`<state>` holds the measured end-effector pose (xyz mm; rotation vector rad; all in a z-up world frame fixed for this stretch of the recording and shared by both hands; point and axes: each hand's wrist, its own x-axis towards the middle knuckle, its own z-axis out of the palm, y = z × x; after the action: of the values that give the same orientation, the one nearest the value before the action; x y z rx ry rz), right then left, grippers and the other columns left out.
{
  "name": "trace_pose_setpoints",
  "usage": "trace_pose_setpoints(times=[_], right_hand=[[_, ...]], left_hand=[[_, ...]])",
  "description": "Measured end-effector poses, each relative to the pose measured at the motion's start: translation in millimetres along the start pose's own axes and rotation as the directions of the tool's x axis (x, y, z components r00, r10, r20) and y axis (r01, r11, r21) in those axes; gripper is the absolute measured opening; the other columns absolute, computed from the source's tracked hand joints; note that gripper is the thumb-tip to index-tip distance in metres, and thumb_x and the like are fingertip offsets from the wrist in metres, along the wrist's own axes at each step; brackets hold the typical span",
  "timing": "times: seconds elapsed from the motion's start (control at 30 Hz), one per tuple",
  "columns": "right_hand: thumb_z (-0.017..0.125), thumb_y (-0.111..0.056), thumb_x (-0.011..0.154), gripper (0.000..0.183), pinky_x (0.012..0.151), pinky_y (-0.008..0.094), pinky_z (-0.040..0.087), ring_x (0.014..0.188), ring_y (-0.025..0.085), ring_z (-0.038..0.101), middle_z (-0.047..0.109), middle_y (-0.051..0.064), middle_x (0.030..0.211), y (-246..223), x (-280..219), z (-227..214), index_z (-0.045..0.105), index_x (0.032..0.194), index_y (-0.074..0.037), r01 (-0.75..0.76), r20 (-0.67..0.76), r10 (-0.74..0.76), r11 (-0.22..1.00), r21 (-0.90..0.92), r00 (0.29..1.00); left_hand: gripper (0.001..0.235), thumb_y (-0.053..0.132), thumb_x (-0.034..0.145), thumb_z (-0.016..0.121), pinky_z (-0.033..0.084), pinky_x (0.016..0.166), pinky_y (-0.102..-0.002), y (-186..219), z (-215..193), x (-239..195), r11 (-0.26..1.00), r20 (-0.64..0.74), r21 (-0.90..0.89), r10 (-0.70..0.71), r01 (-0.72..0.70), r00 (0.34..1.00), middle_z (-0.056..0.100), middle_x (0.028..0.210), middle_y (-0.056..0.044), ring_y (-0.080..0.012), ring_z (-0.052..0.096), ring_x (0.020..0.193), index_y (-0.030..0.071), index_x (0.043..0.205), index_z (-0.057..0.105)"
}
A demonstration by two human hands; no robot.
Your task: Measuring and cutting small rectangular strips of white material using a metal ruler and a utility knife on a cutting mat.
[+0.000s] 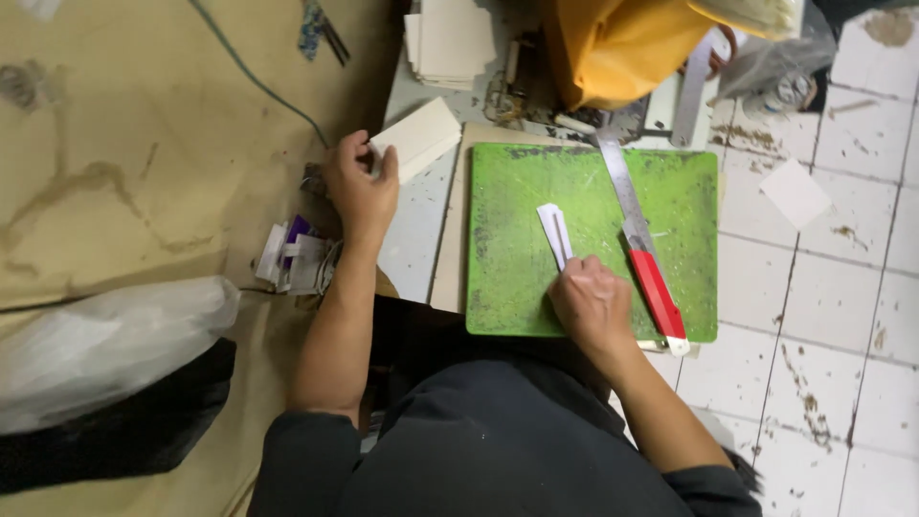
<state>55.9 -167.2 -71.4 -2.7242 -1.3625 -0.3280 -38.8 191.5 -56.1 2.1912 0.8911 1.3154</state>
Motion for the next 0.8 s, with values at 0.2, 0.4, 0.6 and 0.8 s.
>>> trace_pose_setpoints(times=[0.2, 0.4, 0.6, 0.8], right_hand=[[0.071, -0.039, 0.073, 0.029, 0.044, 0.047, 0.053, 0.047, 0.032, 0.064, 0.055, 0.005, 0.064, 9, -1, -3, 0.057, 0.076, -0.014, -0.071, -0.006, 0.071, 0.997, -0.003, 0.997], [0.073, -0.009, 0.088, 0.019, 0.066, 0.039, 0.054, 0.080, 0.026, 0.072, 0.073, 0.014, 0.085, 58, -43, -71, 0.075, 0.107, -0.010, -0.414, 0.243, 0.381, 0.473, 0.778, 0.892], [0.066, 0.001, 0.104, 0.013, 0.069, 0.023, 0.050, 0.078, 0.006, 0.057, 0.065, 0.005, 0.082, 117, -198, -74, 0.073, 0.115, 0.001, -0.542, 0.205, 0.782, 0.193, 0.818, 0.588], [0.068, -0.007, 0.099, 0.009, 0.050, 0.019, 0.038, 0.055, 0.003, 0.049, 0.054, -0.001, 0.063, 99, -342, -4, 0.075, 0.105, -0.006, -0.610, 0.258, 0.960, -0.140, 0.780, 0.110]], left_hand=[[0.031, 0.011, 0.082, 0.082, 0.052, 0.083, -0.042, 87, -5, -50, 0.975, 0.197, -0.221, 0.068, -0.024, 0.978, 0.062, 0.104, -0.012, -0.0330, 0.063, 0.091, 0.008, 0.111, 0.070], [0.034, 0.015, 0.091, 0.077, 0.050, 0.093, -0.043, 148, 3, -119, 0.877, 0.539, -0.477, 0.343, -0.058, 0.769, 0.062, 0.115, -0.010, -0.0326, 0.064, 0.104, 0.008, 0.123, 0.067], [0.035, 0.006, 0.088, 0.078, 0.044, 0.106, -0.056, 169, 18, -132, 0.809, 0.588, -0.574, 0.515, -0.127, 0.623, 0.061, 0.120, -0.020, -0.0452, 0.059, 0.118, -0.001, 0.120, 0.065], [0.033, 0.011, 0.092, 0.080, 0.044, 0.107, -0.057, 163, 24, -141, 0.796, 0.554, -0.560, 0.565, -0.228, 0.611, 0.061, 0.125, -0.019, -0.0477, 0.056, 0.124, -0.002, 0.120, 0.067]])
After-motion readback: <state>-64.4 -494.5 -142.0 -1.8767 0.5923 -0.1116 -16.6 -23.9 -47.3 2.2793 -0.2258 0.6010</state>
